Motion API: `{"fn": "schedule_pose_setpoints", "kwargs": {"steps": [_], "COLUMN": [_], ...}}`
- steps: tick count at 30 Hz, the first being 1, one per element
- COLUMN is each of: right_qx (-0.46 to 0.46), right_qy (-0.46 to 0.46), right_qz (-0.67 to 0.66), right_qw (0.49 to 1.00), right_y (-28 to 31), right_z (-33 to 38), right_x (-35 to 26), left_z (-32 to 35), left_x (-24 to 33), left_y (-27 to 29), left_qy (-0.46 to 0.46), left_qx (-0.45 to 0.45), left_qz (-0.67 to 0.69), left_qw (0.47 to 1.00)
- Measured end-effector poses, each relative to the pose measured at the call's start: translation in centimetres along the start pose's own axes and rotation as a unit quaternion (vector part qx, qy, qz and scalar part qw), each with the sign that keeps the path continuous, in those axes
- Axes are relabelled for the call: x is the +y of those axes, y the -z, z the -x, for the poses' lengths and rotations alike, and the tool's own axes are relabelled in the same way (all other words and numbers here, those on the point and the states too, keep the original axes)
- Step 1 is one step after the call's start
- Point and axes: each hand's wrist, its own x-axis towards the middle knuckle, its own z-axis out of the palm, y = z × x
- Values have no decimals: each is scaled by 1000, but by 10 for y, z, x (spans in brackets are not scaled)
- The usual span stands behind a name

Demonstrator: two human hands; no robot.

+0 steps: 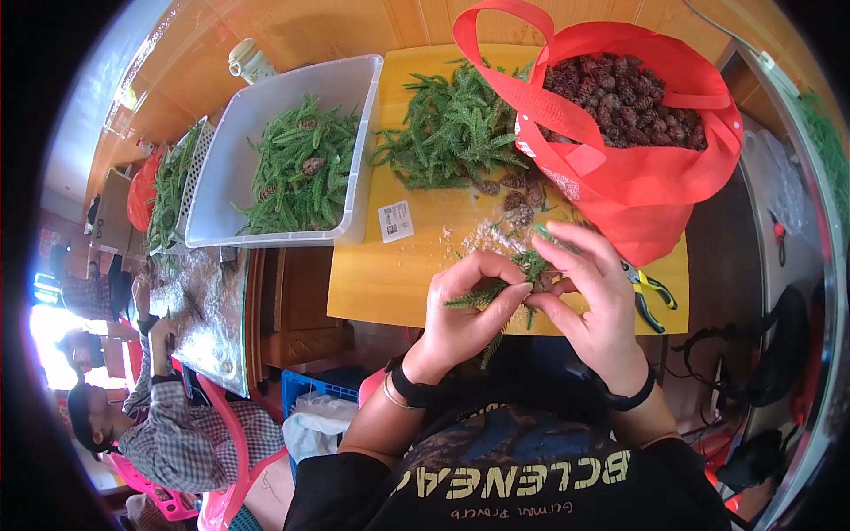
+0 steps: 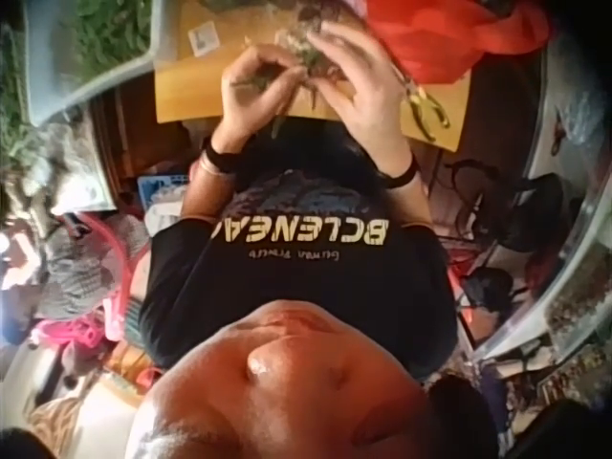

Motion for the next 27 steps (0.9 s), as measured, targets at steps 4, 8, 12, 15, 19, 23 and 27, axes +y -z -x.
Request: {"fn": "schedule_pose_setpoints", "kwargs": {"steps": [4,8,12,15,19,23,27], "right_qx": [-36,-35,-19,-17,-10,-13,-20], "right_qy": [27,14,17,18,27,23,26], "right_qz": [-11,-30,-31,-27,-29,-24,-26], "right_qw": [999,999,999,999,999,999,999], "right_y": [1,1,-1,0,-2,-1,1], "right_z": [0,1,1,1,2,5,5], "right_x": [5,7,9,8,8,7,4], "left_z": [1,0,1,0,-2,-1,1], "left_x": [-1,-1,1,-4,-10,-2,-5], "left_y": [2,-5,-5,-2,0,0,-1], "left_qy": [35,16,29,-21,-57,80,52], "left_qx": [-21,7,25,-10,-19,-43,-59], "left_qz": [44,65,97,8,19,178,175], "left_qw": [998,998,995,1000,998,980,981]}}
